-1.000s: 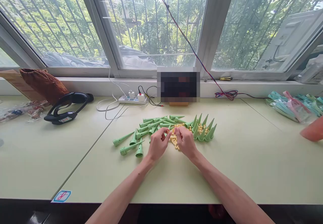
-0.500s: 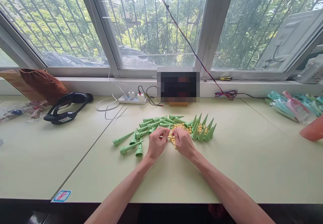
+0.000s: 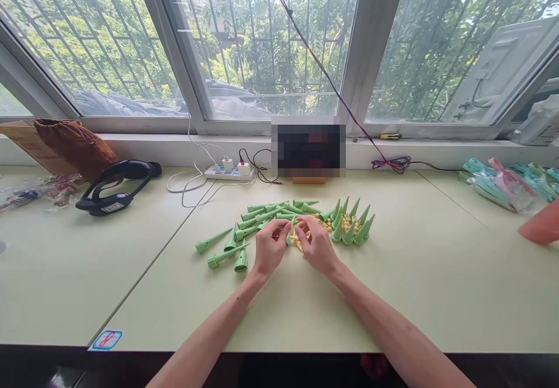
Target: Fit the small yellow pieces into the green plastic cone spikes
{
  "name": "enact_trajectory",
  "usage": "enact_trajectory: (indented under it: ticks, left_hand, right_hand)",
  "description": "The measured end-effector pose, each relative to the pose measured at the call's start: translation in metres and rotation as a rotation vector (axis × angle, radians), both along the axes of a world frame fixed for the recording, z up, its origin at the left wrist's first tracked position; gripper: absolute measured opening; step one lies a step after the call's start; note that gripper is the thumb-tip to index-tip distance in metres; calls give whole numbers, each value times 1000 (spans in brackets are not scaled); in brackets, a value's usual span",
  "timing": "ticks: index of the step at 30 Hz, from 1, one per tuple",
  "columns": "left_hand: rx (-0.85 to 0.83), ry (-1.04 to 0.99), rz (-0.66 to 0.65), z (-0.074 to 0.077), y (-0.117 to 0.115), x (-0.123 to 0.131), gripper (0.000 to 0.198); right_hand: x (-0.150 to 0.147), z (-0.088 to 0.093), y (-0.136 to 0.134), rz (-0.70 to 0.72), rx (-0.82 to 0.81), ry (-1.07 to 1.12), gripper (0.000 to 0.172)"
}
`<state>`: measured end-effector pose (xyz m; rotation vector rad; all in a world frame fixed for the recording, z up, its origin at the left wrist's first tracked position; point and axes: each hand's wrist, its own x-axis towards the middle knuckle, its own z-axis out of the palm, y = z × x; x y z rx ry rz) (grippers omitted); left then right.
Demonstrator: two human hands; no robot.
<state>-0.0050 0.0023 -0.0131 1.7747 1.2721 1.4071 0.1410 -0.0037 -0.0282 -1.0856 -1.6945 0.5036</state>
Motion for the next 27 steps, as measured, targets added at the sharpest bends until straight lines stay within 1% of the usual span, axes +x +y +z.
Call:
enact_trajectory:
  ticks: [3,7,12,15,18,21,23,27]
  left_hand:
    - [-51,-57,-2,1,-1,0,24]
    - [-77,-101,-19,3,-2,1,24]
    - [-111,-139,-52,3,-3,2,24]
    - [-107,-119,-52,2,-3,2,23]
    - [-58,-16,-3,1,-2,1,23]
    - [66,201,69,-1,0,-1,21]
    - [134,361,94,-2,1,-3,20]
    - [132,577,131,-5,2,-5,18]
  right_hand:
    - [0,1,-1,51,-2,-11,21]
    - [0,0,-1,90,-8,-15,20]
    - [0,-1,0,95,5,-22,17]
    - [0,-1,0,84,31,-34,17]
    - [1,-1,1,40,60,-34,18]
    - [2,1,1,-29,63,-6,18]
    - [3,3,1,-70,62,20,19]
    - [4,6,0,-112,75,45,20]
